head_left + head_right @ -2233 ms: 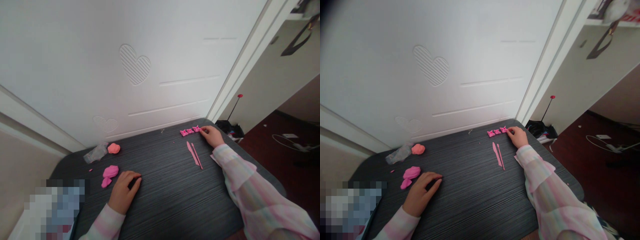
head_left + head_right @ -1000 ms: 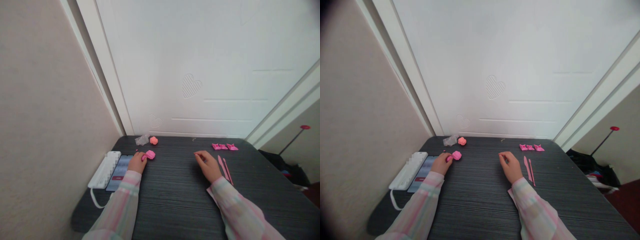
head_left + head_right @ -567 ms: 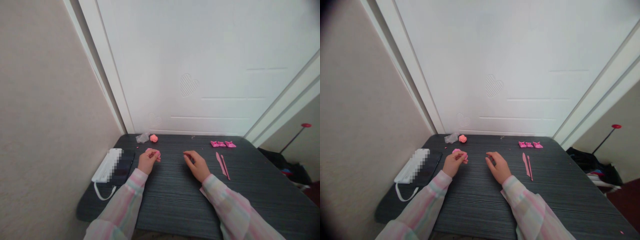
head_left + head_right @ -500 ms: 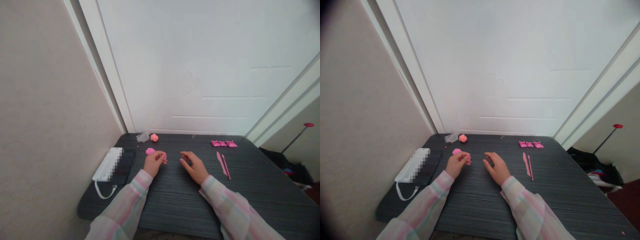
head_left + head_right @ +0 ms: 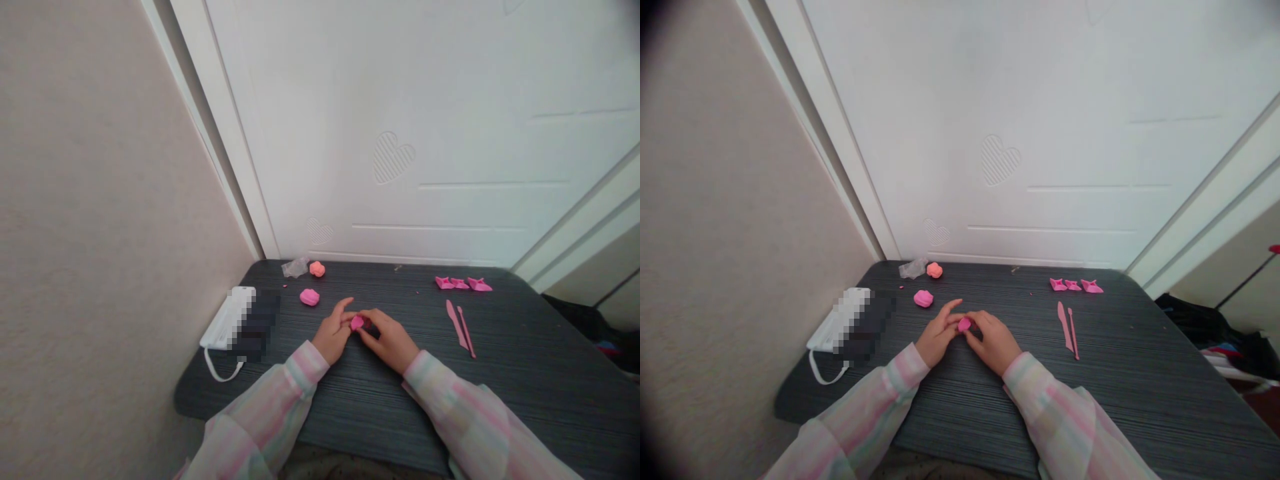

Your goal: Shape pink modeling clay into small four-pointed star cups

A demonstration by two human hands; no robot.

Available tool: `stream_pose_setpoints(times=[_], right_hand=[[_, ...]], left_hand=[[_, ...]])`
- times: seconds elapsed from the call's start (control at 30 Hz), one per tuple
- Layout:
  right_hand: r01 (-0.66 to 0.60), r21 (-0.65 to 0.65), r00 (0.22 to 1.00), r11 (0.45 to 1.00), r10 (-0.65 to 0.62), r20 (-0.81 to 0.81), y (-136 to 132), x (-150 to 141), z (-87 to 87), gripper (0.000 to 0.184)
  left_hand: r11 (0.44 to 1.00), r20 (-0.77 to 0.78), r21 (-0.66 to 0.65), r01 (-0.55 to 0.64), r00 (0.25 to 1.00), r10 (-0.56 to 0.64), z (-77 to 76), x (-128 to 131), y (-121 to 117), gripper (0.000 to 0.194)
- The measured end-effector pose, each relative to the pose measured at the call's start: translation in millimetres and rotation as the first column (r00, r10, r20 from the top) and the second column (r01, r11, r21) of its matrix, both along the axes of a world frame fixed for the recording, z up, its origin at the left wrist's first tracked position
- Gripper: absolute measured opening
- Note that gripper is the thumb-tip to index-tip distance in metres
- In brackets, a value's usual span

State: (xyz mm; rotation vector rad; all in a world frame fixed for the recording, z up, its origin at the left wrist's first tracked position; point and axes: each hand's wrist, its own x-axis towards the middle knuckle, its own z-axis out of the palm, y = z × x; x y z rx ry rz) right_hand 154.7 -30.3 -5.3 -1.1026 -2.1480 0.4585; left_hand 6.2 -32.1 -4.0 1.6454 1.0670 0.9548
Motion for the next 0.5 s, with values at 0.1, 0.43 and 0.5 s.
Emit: stream_pose_setpoints(times=[0.1,0.43,0.5], right_hand=[[0.033,-0.027,0.999,0.999,-0.034,-0.008,-0.8,0.5,1.4,0.018],[0.121,-0.088,0.988,0.989,-0.128,-0.083,6.5,11.9,1.2,0.015],[0.117,-0.092,0.988,0.989,-0.126,-0.092,6.3,11.3,1.2,0.014]], left_hand=[[0.989,-0.177,0.116,-0.088,0.978,0.107,12.1,-14.2,0.6,0.054],[0.821,-0.786,0.349,-0.452,0.336,0.519,50.7,-142.2,7.3,0.043],[0.836,-0.811,0.318,-0.447,0.328,0.484,45.7,-149.4,9.8,0.044]])
